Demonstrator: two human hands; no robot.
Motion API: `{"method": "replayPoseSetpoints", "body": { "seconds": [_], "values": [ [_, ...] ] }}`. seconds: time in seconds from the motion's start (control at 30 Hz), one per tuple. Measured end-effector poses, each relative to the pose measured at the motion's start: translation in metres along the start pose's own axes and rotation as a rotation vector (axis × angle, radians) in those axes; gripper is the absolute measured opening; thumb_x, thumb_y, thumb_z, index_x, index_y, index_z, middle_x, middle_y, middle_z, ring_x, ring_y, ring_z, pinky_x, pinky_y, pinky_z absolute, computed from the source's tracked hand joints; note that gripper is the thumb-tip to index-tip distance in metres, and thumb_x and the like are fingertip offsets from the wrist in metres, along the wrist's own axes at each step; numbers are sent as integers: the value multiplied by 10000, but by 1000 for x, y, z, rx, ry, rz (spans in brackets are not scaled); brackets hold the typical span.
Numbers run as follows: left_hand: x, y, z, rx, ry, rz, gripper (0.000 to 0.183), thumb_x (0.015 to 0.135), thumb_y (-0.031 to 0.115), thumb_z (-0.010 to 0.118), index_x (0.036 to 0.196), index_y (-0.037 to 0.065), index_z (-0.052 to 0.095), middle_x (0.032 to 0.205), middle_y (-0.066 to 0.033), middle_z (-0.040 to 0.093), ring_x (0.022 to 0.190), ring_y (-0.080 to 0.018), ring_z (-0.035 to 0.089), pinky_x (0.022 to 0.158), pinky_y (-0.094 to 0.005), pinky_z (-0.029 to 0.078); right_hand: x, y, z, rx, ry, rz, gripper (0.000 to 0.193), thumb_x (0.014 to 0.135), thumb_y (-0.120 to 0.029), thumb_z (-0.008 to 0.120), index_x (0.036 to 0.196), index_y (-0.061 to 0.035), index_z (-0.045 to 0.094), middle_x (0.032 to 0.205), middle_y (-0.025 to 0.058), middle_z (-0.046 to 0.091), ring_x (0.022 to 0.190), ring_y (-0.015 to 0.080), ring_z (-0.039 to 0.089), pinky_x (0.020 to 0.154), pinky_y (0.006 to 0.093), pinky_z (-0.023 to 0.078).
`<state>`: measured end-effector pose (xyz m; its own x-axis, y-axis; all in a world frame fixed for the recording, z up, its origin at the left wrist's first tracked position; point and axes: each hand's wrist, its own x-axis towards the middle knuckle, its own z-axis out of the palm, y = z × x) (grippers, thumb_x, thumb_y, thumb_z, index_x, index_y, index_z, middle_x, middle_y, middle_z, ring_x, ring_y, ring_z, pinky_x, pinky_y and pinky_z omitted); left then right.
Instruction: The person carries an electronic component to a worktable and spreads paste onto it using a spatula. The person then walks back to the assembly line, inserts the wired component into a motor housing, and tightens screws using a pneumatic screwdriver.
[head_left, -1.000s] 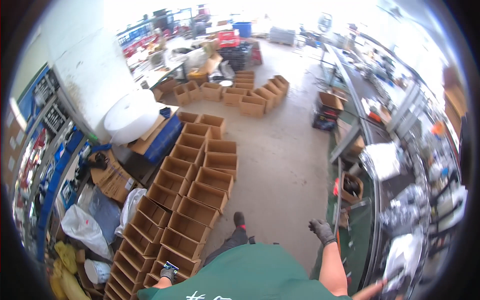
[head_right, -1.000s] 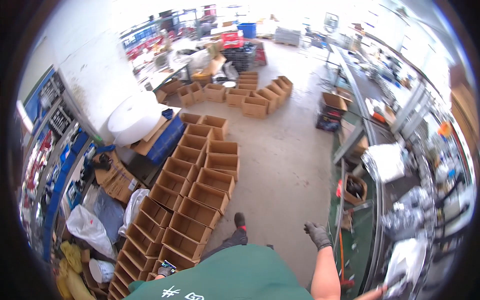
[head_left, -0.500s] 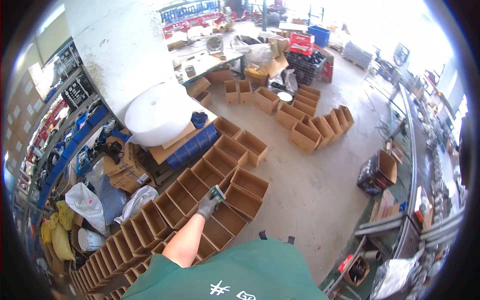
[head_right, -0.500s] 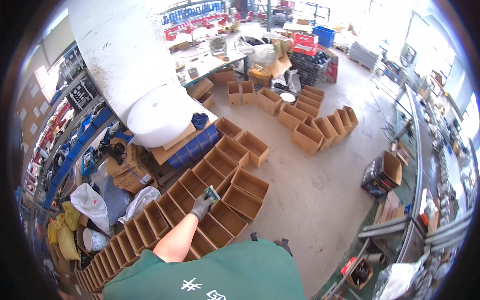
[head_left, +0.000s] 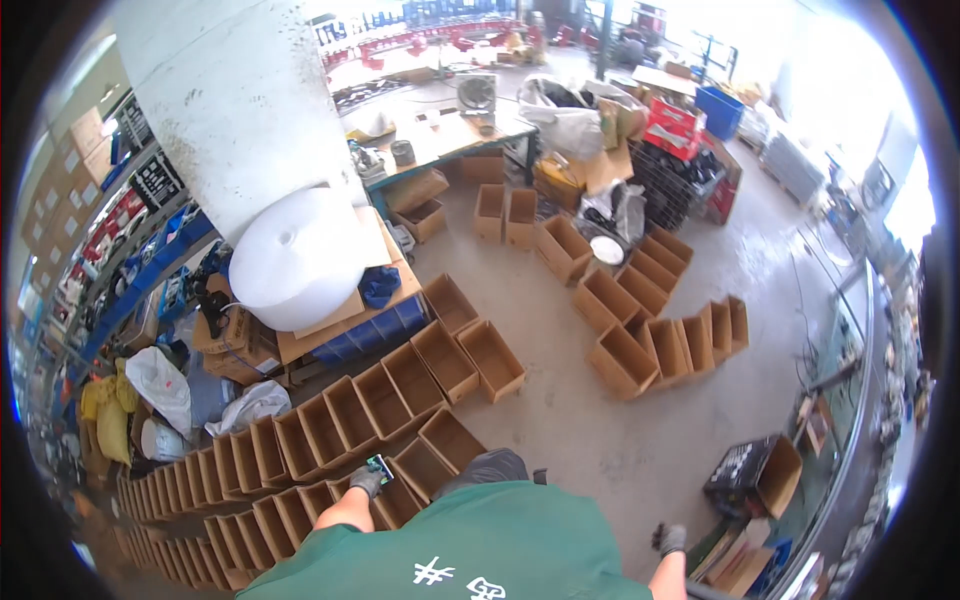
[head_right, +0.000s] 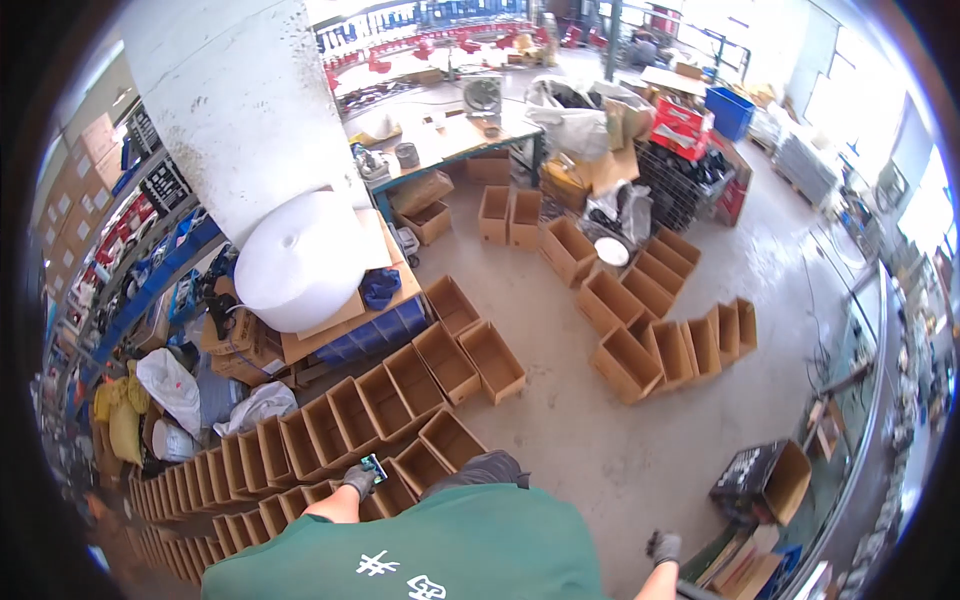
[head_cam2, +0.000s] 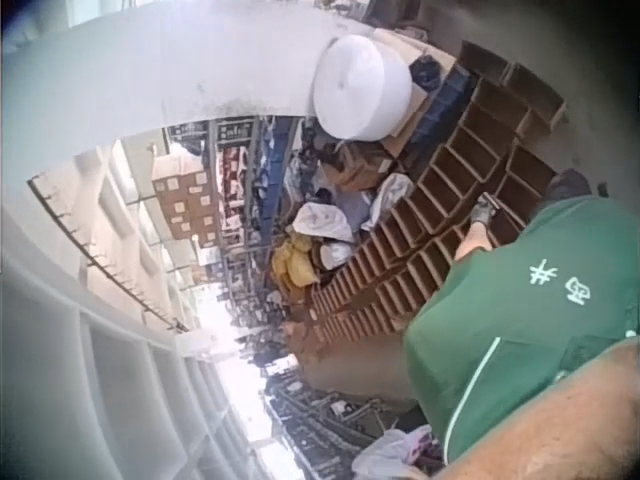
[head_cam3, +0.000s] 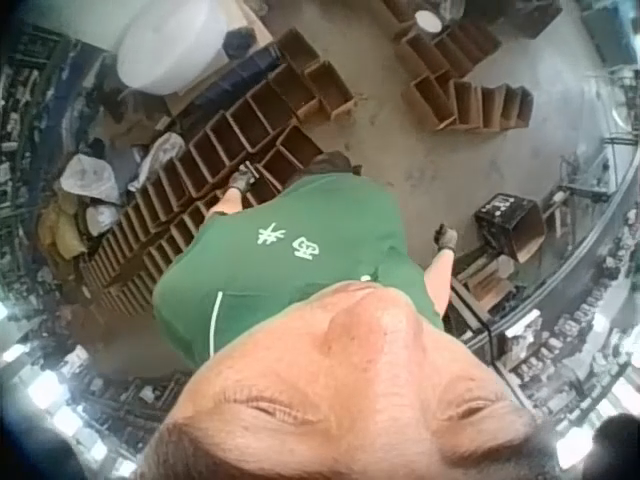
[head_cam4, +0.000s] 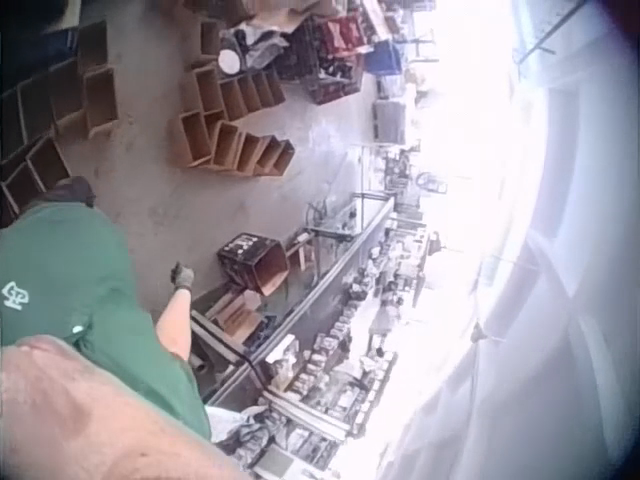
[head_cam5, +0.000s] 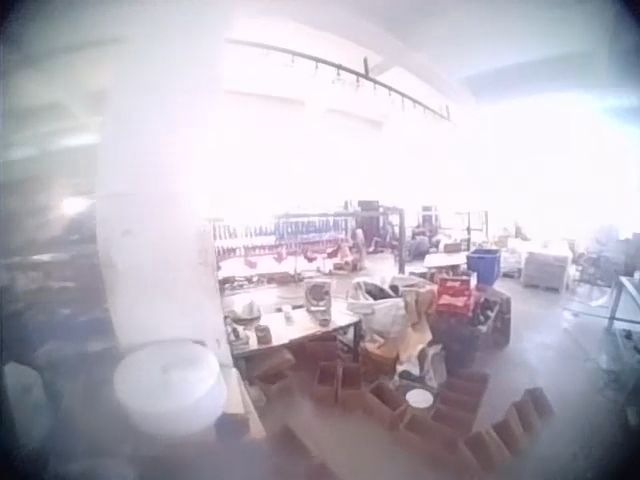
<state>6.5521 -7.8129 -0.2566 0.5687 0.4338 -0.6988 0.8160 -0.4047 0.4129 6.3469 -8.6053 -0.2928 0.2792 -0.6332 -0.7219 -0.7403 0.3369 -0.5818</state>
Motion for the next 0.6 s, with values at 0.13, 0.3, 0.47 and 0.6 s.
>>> {"method": "replayPoseSetpoints", "body": {
  "seconds": [0.13,0.3,0.47,0.6],
  "values": [
    [21,25,17,-186,130,-101,272,932,234,677,1106,26,704,755,-123,701,552,-213,659,517,-353,538,69,-233,67,-79,-77,-190,180,908,-225,620,782,-114,556,576,75,538,395,220,475,369,400,394],
    [84,92,63,-142,261,-445,272,842,246,763,1034,53,755,986,-150,748,734,-260,737,659,-396,575,132,-347,161,-180,-180,-286,181,906,-244,630,838,-94,554,577,80,537,410,224,498,372,397,407],
    [150,281,98,-643,180,-27,452,810,414,765,1080,55,722,958,-143,726,854,-265,719,719,-369,558,166,-364,241,-562,-438,108,198,904,-273,624,880,-76,620,645,138,619,528,286,613,494,451,506],
    [155,498,51,-920,57,196,281,928,246,689,1154,79,685,869,-7,670,645,-98,598,571,-245,485,184,-415,299,-754,-538,17,205,896,-283,628,902,-79,642,703,140,651,617,287,645,558,431,525]
  ]
}}
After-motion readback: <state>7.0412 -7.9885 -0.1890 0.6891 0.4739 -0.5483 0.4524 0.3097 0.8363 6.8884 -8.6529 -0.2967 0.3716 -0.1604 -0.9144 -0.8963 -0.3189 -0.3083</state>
